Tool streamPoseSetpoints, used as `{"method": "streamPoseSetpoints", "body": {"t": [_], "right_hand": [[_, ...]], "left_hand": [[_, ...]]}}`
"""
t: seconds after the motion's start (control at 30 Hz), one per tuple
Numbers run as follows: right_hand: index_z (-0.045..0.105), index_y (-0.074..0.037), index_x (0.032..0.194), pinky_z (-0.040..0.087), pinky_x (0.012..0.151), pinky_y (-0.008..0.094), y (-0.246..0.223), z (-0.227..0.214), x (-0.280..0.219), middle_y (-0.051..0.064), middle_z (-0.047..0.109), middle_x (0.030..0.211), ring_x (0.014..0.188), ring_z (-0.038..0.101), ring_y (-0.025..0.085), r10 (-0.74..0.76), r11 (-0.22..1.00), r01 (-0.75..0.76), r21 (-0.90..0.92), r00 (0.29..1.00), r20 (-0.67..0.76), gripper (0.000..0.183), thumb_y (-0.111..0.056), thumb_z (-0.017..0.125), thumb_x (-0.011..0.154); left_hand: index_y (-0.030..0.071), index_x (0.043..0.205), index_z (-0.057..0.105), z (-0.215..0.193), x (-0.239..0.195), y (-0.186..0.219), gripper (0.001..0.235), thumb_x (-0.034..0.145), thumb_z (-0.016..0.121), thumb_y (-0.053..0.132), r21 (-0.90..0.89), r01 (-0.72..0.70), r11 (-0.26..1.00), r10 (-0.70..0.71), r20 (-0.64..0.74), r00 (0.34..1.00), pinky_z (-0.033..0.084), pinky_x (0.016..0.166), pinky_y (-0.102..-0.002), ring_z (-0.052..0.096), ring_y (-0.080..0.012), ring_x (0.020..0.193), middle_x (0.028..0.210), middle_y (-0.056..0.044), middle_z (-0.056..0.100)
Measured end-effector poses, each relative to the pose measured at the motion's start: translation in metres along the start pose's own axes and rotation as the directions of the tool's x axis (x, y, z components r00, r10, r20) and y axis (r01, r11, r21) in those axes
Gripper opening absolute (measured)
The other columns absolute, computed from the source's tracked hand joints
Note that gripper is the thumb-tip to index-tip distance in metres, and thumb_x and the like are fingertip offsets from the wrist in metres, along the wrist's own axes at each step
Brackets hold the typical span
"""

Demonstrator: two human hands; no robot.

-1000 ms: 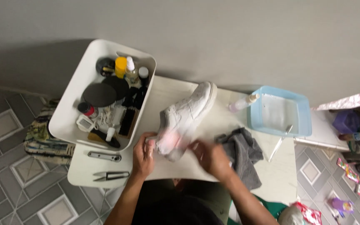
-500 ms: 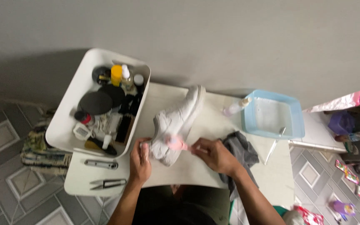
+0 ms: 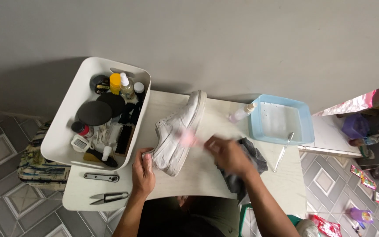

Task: The person scrubs a white sneaker with a pink brush and cleaning solution, then wipes it with a gray cloth. The person repeatedly scrubs the upper, sides, and sole, occasionally dipping the brush in water and applying more solution before wiping the shoe clean.

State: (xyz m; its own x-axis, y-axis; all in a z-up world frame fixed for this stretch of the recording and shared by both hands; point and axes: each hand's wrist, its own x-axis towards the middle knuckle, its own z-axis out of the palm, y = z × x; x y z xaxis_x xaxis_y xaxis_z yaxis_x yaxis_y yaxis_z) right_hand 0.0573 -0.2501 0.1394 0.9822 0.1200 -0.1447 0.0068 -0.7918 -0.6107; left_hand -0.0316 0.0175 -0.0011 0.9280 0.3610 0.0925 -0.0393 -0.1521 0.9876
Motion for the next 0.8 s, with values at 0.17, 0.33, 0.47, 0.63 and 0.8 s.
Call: {"method": "streamPoseSetpoints", "body": {"t": [0.17,0.33,0.47,0.63,0.8], "right_hand": [[0.073,-0.008,0.098,0.026,0.049,0.026,0.002,-0.004,0.011,0.001,0.059,0.060,0.049,0.035,0.008,-0.041,0.979,0.061,0.196,0.994,-0.104,0.013,-0.015,0.061,0.100],[0.069,-0.012,0.095,0.053,0.051,0.027,-0.010,0.000,-0.010,0.006,0.077,0.075,0.057,0.068,0.013,-0.137,0.987,0.117,0.108,0.971,0.196,0.011,-0.021,0.063,0.099],[0.072,-0.015,0.101,0.032,0.054,0.029,0.005,-0.004,-0.003,0.003,0.054,0.054,0.051,0.038,0.013,0.094,0.992,-0.090,0.093,0.995,-0.041,0.015,-0.022,0.059,0.099],[0.068,-0.008,0.108,0.032,0.056,0.029,0.000,-0.012,-0.031,-0.001,0.051,0.061,0.055,0.041,0.012,0.038,0.963,-0.003,0.269,0.991,-0.125,0.019,-0.022,0.063,0.096],[0.068,-0.007,0.116,0.036,0.059,0.031,0.004,-0.009,-0.049,0.000,0.050,0.063,0.059,0.042,0.013,0.048,0.951,-0.027,0.309,0.997,-0.062,0.026,-0.021,0.062,0.095]], "left_hand": [[0.005,0.110,0.063,-0.002,0.002,0.012,0.045,0.107,0.038,0.042,0.024,-0.075,0.997,0.075,0.023,0.997,0.051,0.083,-0.034,0.067,-0.0242,0.095,0.099,-0.010,0.069],[0.005,0.116,0.059,0.003,0.000,-0.002,0.046,0.106,0.037,0.044,0.029,-0.070,0.997,0.071,-0.024,0.997,0.051,0.082,-0.034,0.067,-0.0250,0.094,0.102,-0.012,0.069],[0.003,0.119,0.056,0.010,-0.002,0.005,0.045,0.107,0.036,0.041,0.061,-0.121,0.991,0.125,-0.073,0.989,0.053,0.080,-0.036,0.069,-0.0276,0.092,0.109,-0.015,0.069],[-0.003,0.133,0.047,0.023,-0.009,0.040,0.042,0.107,0.042,0.029,0.364,-0.333,0.870,0.397,-0.116,0.910,0.042,0.114,-0.047,0.054,-0.0388,0.132,0.139,-0.025,0.055],[0.012,0.136,0.051,0.042,-0.006,0.076,0.082,0.083,0.059,0.074,0.662,-0.342,0.667,0.373,0.101,0.922,0.029,0.114,-0.068,0.042,-0.0402,0.145,0.152,-0.023,0.047]]}}
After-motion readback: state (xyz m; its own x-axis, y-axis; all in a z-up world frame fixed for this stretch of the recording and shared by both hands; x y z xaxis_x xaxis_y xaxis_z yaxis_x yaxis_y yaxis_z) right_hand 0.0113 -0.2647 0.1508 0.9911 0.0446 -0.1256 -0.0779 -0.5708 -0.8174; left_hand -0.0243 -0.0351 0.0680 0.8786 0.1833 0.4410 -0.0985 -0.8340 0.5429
